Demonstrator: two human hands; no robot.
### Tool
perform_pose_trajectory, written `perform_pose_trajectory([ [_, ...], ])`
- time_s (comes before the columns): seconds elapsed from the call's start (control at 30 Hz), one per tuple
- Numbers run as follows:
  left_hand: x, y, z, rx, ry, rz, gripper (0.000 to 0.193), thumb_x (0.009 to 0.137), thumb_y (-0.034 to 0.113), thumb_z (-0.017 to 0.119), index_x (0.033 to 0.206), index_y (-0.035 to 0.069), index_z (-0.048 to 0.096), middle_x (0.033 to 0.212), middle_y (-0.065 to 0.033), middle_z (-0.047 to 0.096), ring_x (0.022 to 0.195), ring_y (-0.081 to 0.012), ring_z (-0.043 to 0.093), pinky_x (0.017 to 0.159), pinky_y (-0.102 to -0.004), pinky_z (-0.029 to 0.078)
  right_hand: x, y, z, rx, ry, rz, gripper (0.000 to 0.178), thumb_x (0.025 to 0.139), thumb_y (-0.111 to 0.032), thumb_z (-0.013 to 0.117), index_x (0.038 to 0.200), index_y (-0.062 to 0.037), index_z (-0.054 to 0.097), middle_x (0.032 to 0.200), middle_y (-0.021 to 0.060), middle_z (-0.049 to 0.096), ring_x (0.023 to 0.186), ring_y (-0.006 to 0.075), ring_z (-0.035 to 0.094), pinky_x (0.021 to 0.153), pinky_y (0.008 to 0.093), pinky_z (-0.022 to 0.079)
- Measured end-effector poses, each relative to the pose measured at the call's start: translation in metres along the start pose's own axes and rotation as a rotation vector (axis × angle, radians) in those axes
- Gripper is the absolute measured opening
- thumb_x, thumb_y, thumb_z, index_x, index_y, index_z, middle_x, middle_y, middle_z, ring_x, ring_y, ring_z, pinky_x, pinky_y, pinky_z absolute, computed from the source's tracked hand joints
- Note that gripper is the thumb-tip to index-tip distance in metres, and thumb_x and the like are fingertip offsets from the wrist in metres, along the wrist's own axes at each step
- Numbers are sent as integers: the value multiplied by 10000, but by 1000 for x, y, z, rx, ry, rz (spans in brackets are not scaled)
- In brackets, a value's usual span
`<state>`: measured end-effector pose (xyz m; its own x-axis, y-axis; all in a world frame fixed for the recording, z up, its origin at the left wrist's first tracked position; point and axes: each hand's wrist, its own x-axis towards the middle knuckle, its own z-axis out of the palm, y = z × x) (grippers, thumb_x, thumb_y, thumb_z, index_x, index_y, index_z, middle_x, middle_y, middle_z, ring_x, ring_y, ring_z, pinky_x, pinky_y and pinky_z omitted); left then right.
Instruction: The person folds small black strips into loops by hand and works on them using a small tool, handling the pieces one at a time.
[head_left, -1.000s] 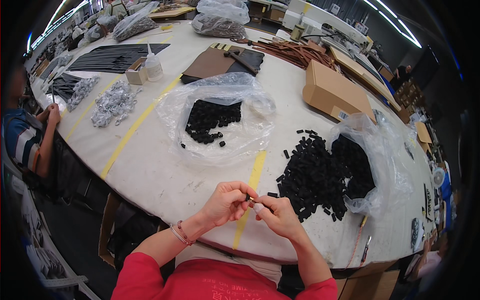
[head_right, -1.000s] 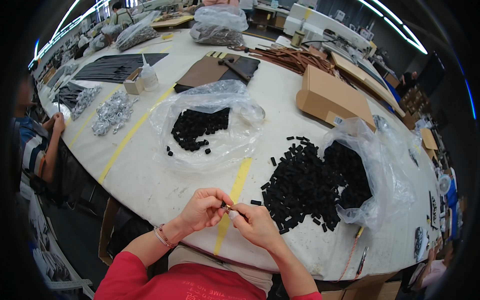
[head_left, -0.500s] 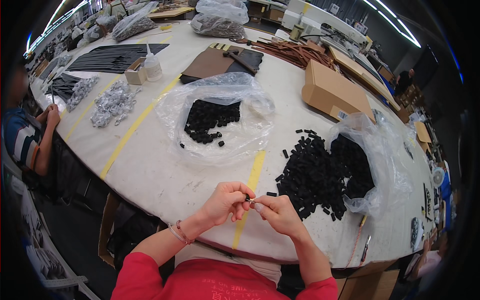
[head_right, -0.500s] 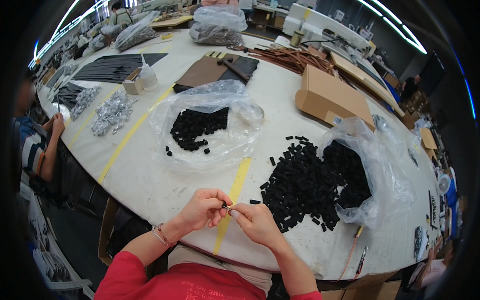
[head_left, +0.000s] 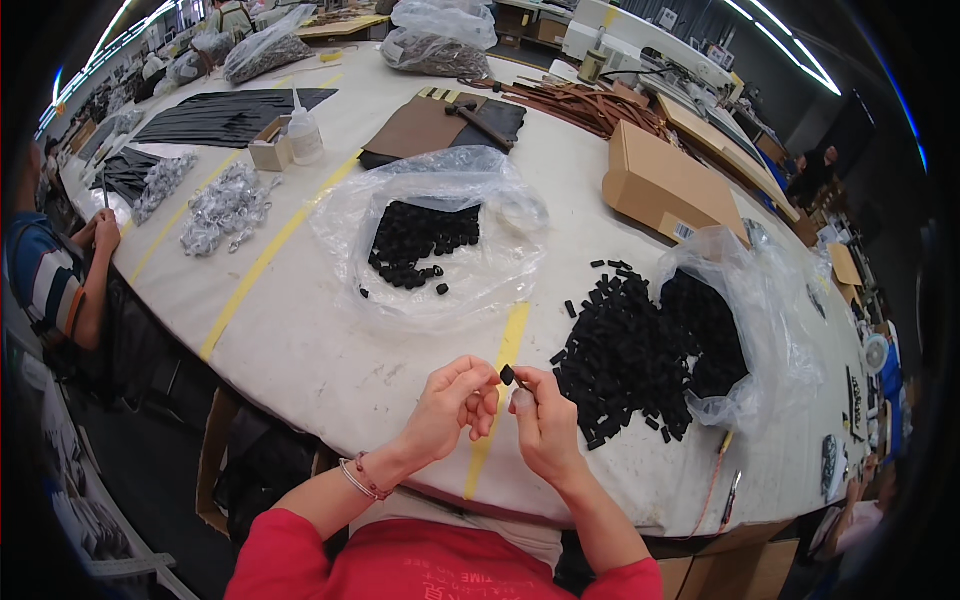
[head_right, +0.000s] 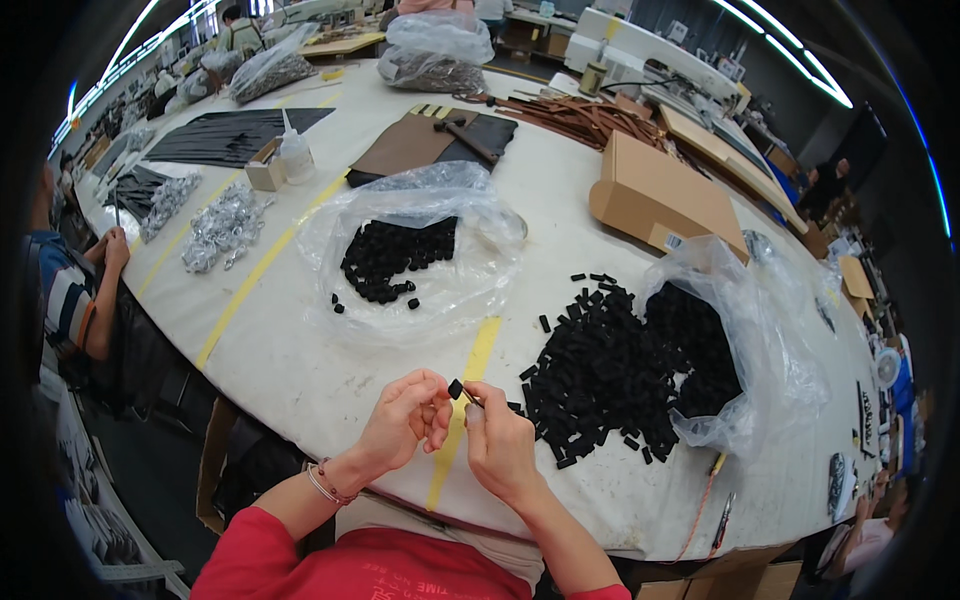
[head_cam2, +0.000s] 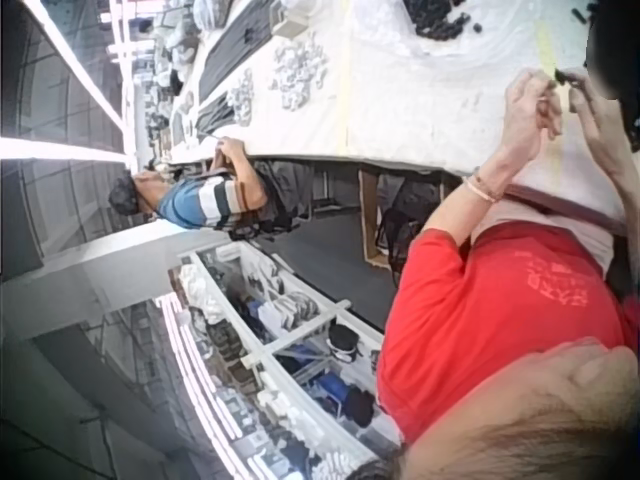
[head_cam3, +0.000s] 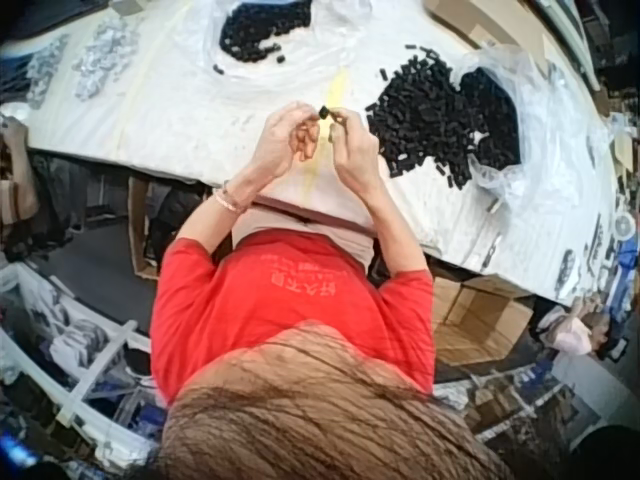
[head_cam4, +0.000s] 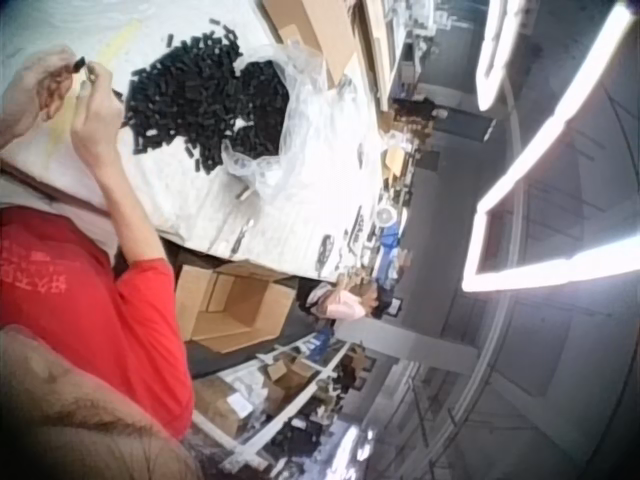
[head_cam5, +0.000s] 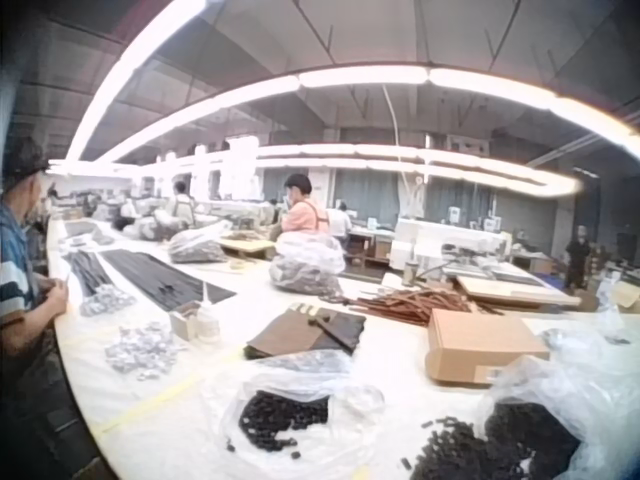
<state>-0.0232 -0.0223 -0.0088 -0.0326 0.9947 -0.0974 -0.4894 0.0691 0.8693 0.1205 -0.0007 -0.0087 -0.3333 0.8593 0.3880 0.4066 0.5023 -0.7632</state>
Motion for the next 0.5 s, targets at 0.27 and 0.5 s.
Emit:
perform_pose_trajectory([
  [0.27,-5,-6,-4,-554,-209,-456,214,857,241,468,834,33,510,614,-44,526,418,-117,463,351,-213,333,-12,3,9,7,55,-124,155,801,-23,499,953,1,484,661,95,561,512,166,542,458,277,419],
  [0.5,17,10,-16,-526,3,-257,186,843,210,473,847,27,504,694,-81,580,531,-140,540,467,-238,427,10,7,-18,521,-207,486,151,817,-89,510,918,24,507,655,56,565,549,77,511,501,214,414],
])
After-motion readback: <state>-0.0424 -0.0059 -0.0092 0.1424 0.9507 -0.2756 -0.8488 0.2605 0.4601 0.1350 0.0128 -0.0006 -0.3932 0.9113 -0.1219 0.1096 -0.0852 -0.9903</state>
